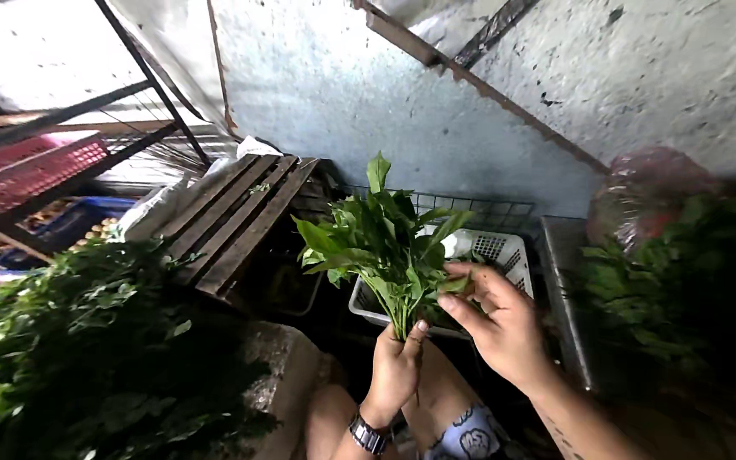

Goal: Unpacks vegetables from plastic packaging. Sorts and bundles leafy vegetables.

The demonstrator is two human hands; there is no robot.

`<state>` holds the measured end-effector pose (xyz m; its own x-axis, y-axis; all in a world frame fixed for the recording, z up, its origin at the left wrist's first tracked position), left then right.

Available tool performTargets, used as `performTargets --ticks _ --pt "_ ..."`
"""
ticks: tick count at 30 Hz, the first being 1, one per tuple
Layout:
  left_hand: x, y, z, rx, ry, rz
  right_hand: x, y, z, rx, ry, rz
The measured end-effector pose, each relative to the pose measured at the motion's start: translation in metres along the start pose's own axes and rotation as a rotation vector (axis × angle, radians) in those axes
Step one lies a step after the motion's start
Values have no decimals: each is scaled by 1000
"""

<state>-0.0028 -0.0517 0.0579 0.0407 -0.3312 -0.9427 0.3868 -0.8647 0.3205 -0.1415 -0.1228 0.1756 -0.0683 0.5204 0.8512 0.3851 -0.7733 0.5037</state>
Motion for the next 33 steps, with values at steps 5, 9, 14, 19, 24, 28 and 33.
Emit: performTargets --ticks 5,9,14,19,24,28,33 --pt "6 -13 5 71 -112 -120 -8 6 -2 -19 46 75" --pt "6 -23 14 130 -230 -231 -23 9 -9 -16 32 136" --pt "7 -16 9 182 -67 -362 -13 -4 -16 37 -495 16" --pt "-17 3 26 700 536 -164 -23 -37 29 663 -1080 -510" --pt "-23 7 47 764 1214 50 -70 -26 -9 929 -1169 -5" --pt "-28 -11 44 552 1332 617 -60 -58 -40 954 -1107 329" --pt "-27 -21 83 710 1176 755 -82 -85 -53 1242 -644 1000"
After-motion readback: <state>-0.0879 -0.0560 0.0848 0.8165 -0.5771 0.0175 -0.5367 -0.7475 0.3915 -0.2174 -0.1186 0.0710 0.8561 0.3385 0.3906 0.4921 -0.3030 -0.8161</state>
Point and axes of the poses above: each hand's wrist, its own y-axis towards the middle knuckle, its own z-axis out of the palm, x = y × z, the point moved 7 cm from there along y, towards the middle knuckle, and after that the axes turned 12 degrees about z, right-handed, at the moved point
